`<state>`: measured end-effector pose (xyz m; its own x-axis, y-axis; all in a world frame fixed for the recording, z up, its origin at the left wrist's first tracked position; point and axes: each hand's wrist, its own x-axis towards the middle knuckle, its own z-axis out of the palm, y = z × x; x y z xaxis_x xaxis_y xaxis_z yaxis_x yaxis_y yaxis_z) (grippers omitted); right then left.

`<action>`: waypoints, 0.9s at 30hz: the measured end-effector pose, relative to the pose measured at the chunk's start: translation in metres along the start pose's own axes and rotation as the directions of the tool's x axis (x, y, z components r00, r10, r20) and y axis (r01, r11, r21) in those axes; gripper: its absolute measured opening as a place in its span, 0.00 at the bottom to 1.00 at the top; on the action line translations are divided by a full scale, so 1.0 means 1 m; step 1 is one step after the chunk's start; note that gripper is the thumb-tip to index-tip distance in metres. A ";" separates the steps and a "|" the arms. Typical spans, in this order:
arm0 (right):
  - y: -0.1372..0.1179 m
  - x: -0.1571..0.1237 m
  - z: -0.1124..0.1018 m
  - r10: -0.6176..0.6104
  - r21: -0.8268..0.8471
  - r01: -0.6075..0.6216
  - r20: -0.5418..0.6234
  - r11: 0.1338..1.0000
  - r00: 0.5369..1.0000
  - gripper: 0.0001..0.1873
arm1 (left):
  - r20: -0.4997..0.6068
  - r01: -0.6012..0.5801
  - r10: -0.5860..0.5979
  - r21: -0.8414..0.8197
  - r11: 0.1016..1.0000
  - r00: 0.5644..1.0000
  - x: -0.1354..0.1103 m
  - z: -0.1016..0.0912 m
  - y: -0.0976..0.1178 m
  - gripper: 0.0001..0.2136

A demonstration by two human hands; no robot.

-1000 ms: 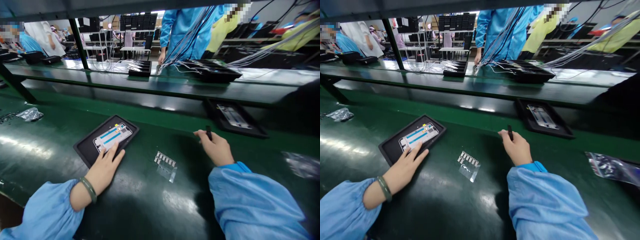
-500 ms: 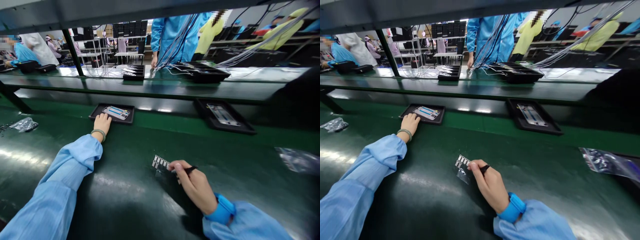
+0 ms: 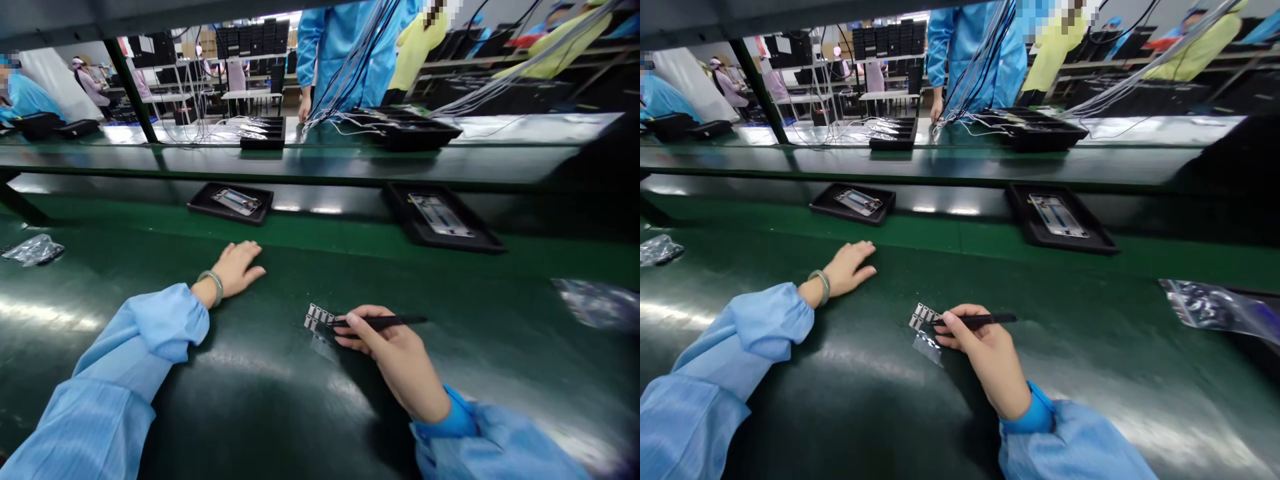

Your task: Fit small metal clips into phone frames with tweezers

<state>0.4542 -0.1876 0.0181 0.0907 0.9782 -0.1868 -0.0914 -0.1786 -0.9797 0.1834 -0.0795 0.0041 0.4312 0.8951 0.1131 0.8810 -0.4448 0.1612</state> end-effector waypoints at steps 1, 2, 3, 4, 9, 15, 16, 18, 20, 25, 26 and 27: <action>0.001 0.000 0.001 0.002 -0.007 -0.002 -0.023 1.000 1.000 0.21 | 0.039 -0.126 0.128 -0.037 0.991 0.991 -0.005 0.001 0.018 0.25; 0.001 0.000 0.001 0.003 -0.013 -0.003 -0.044 1.000 0.999 0.21 | 0.066 -0.227 0.232 -0.074 0.971 0.971 -0.009 0.002 0.036 0.27; 0.001 0.000 0.002 0.005 -0.019 -0.006 -0.060 1.000 0.998 0.21 | 0.079 -0.297 0.306 -0.106 0.949 0.949 -0.012 0.004 0.052 0.28; 0.002 0.000 0.003 0.007 -0.024 -0.008 -0.072 1.000 0.997 0.22 | 0.087 -0.348 0.360 -0.131 0.928 0.929 -0.015 0.006 0.065 0.29; 0.004 -0.001 0.007 0.022 -0.043 -0.026 -0.088 0.999 0.996 0.22 | 0.085 -0.405 0.427 -0.197 0.893 0.900 -0.021 0.013 0.093 0.25; 0.006 -0.003 0.014 0.014 -0.091 -0.023 -0.090 0.996 0.996 0.23 | 0.058 -0.324 0.341 -0.199 0.925 0.938 -0.037 0.012 0.104 0.22; 0.007 -0.003 0.015 0.005 -0.113 -0.015 -0.085 0.994 0.996 0.23 | 0.050 -0.319 0.334 -0.198 0.927 0.941 -0.039 0.012 0.107 0.23; 0.009 -0.003 0.015 -0.019 -0.155 0.007 -0.076 0.988 0.997 0.22 | 0.032 -0.306 0.319 -0.200 0.931 0.947 -0.042 0.011 0.112 0.25; 0.011 -0.002 0.014 -0.037 -0.181 0.022 -0.080 0.983 0.996 0.22 | 0.023 -0.281 0.292 -0.214 0.936 0.956 -0.044 0.011 0.115 0.26; 0.014 -0.001 0.012 -0.070 -0.224 0.046 -0.101 0.974 0.992 0.21 | 0.023 -0.212 0.225 -0.254 0.944 0.974 -0.045 0.010 0.121 0.24; 0.014 -0.002 0.011 -0.075 -0.232 0.050 -0.100 0.971 0.992 0.20 | 0.024 -0.206 0.219 -0.256 0.944 0.975 -0.046 0.010 0.122 0.23; 0.014 -0.002 0.011 -0.076 -0.238 0.050 -0.100 0.970 0.992 0.20 | 0.027 -0.205 0.219 -0.258 0.944 0.975 -0.046 0.011 0.123 0.22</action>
<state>0.4417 -0.1906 0.0055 0.1957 0.9735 -0.1186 0.1514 -0.1495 -0.9771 0.2737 -0.1753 0.0083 0.6190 0.7762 0.1196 0.6929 -0.6114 0.3822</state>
